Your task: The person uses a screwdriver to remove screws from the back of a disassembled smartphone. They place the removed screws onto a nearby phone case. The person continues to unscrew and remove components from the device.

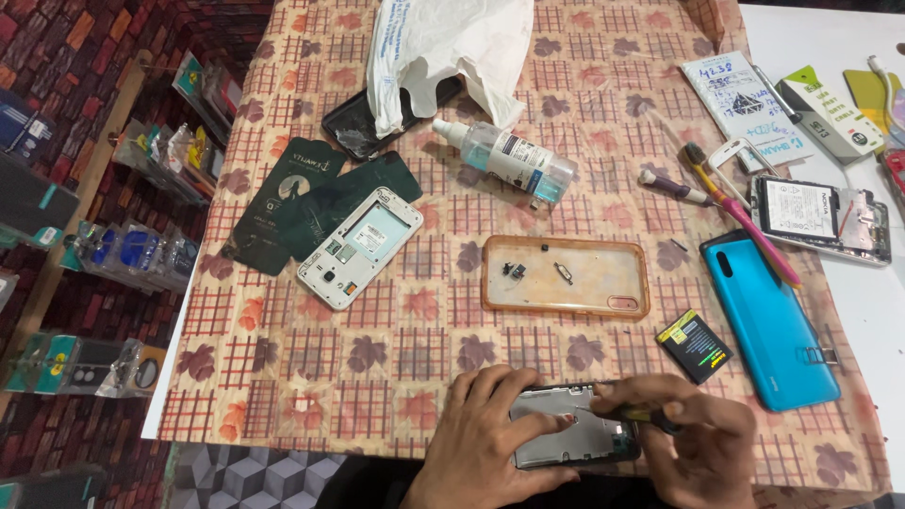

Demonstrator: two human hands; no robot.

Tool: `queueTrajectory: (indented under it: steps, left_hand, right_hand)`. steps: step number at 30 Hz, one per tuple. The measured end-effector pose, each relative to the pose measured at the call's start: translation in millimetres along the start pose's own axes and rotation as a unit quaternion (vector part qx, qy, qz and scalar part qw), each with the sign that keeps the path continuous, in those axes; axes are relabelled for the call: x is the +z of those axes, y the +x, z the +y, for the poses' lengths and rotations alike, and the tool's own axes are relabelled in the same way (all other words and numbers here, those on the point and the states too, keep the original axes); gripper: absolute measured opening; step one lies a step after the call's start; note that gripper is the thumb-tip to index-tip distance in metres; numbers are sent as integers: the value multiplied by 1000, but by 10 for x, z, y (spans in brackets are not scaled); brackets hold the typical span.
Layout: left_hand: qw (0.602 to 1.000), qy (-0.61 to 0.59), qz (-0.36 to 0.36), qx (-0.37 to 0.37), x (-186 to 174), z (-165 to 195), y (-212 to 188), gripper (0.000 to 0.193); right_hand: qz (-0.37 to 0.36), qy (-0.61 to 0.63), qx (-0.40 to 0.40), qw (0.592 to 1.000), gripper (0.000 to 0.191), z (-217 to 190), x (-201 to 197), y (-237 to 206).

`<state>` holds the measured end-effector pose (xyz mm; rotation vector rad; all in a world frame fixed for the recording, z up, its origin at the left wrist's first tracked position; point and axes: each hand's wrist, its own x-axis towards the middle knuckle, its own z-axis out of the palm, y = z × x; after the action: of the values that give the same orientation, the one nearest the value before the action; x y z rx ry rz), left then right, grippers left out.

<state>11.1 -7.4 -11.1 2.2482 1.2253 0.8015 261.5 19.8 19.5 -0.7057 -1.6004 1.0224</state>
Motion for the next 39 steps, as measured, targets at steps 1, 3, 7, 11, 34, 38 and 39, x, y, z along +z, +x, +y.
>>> queueTrajectory:
  steps: [1, 3, 7, 11, 34, 38, 39]
  left_hand:
    - [1000, 1, 2, 1, 2, -3, 4, 54]
    - [1000, 4, 6, 2, 2, -1, 3, 55]
    - [1000, 7, 0, 1, -1, 9, 16, 55]
    - [1000, 8, 16, 5, -26, 27, 23, 53]
    - [998, 63, -20, 6, 69, 124, 18, 50]
    - [992, 122, 9, 20, 189, 199, -4, 51]
    - [989, 141, 25, 31, 210, 205, -9, 50]
  right_hand:
    - [-20, -32, -16, 999, 64, -1, -4, 15]
    - [-62, -94, -48, 992, 79, 25, 13, 27]
    - [14, -115, -37, 993, 77, 170, 90, -7]
    - [56, -126, -12, 990, 77, 227, 112, -95]
    - [213, -139, 22, 967, 82, 114, -37, -125]
    - [229, -127, 27, 965, 82, 112, -5, -163]
    - [238, -127, 34, 962, 83, 107, 4, -175]
